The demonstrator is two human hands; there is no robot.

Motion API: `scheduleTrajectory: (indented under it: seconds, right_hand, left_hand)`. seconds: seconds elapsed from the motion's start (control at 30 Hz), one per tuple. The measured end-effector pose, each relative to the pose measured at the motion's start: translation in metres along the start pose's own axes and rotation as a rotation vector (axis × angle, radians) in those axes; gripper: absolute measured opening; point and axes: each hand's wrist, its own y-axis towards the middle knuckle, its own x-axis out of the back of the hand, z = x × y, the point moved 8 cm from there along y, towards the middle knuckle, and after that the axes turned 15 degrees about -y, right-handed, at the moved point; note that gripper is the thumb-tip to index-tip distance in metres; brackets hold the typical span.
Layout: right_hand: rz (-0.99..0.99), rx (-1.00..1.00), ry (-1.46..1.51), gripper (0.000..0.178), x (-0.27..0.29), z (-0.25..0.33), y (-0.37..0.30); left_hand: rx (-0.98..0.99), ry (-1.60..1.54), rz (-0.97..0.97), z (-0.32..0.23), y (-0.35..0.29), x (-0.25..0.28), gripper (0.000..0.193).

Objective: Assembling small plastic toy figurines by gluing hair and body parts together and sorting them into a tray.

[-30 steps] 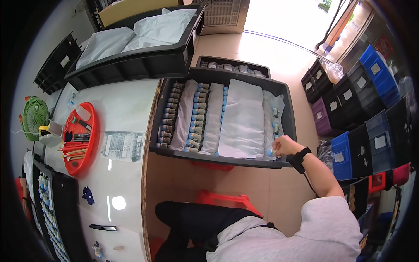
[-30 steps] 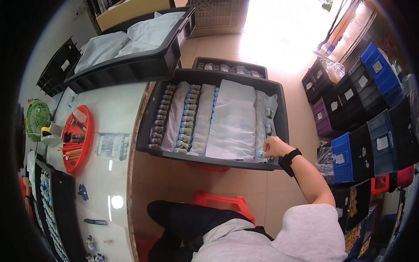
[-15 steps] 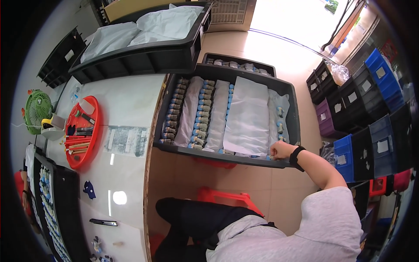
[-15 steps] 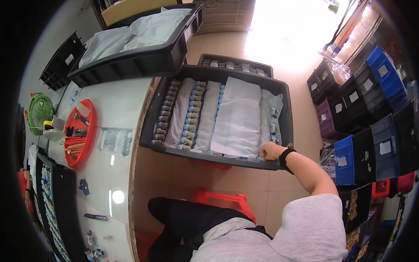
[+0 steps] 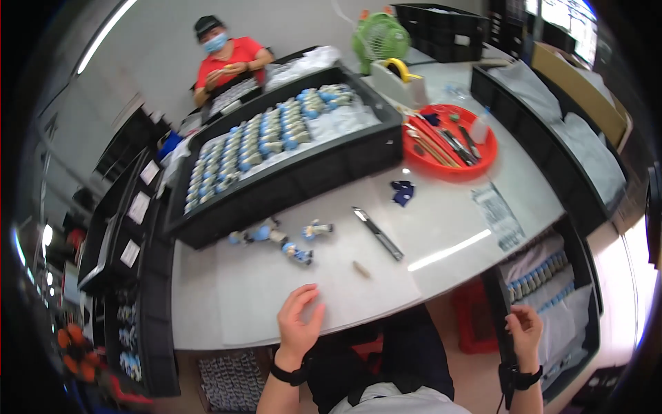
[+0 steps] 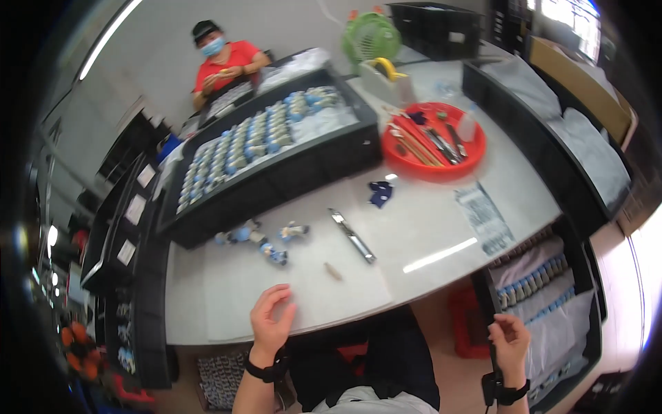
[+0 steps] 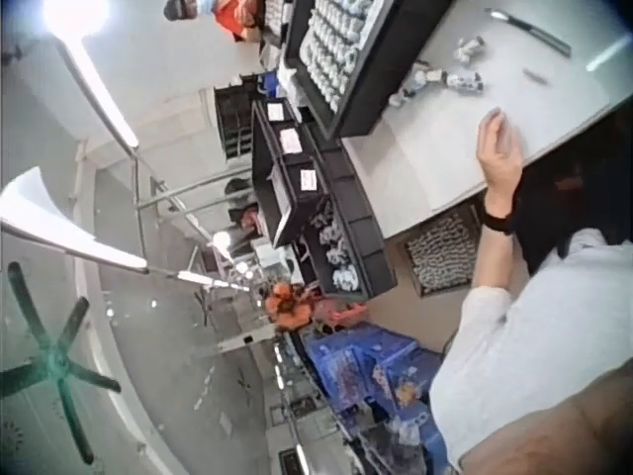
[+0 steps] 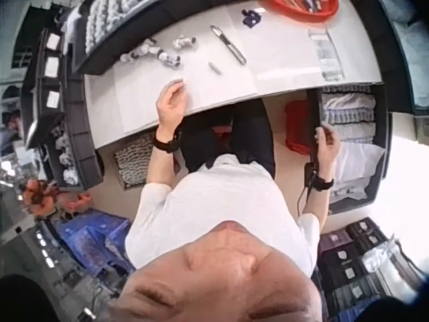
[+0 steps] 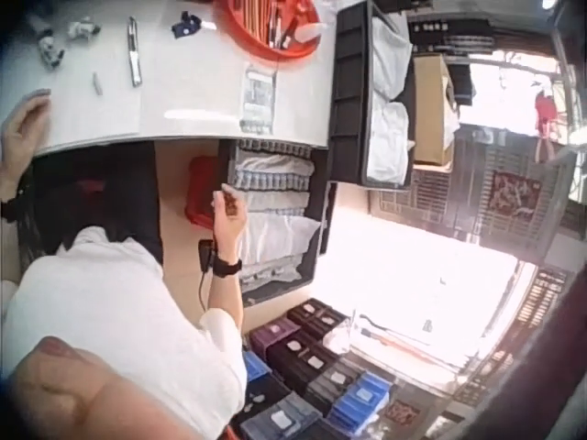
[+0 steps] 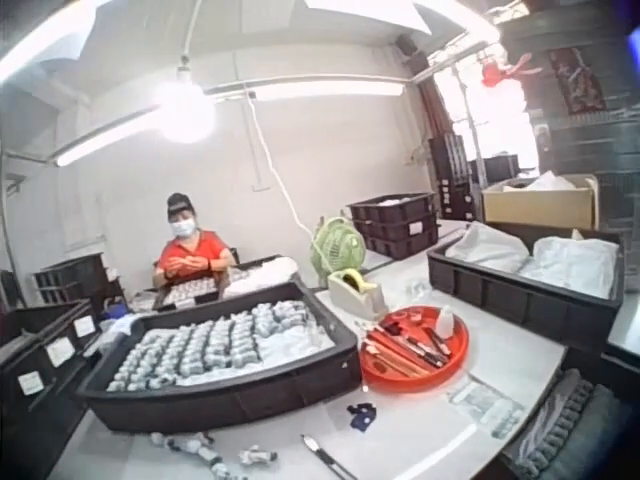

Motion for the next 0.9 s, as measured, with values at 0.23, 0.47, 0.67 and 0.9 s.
scheduleTrajectory:
  seconds: [0.23, 0.47, 0.67, 0.9]
  right_hand:
    - [0.615, 0.354, 0.276, 0.018, -0.229, 0.168, -0.009]
    - [0.858, 0.508, 0.237, 0.017, -0.322, 0.205, -0.042]
    - [0.783, 0.591, 0.146, 0.016, -0.317, 0.204, -0.044]
    - [0.832, 0.366, 0.312, 0.026, -0.320, 0.196, -0.034]
  left_hand:
    - [-0.094, 0.244, 0.154, -0.051, 0.015, 0.027, 0.023]
    - [0.070, 0.625, 0.138, 0.010, 0.105, 0.118, 0.028]
    - [0.172, 0.864, 0.234, 0.070, 0.118, 0.144, 0.034]
    - [0.125, 0.308, 0.235, 0.015, 0.078, 0.106, 0.032]
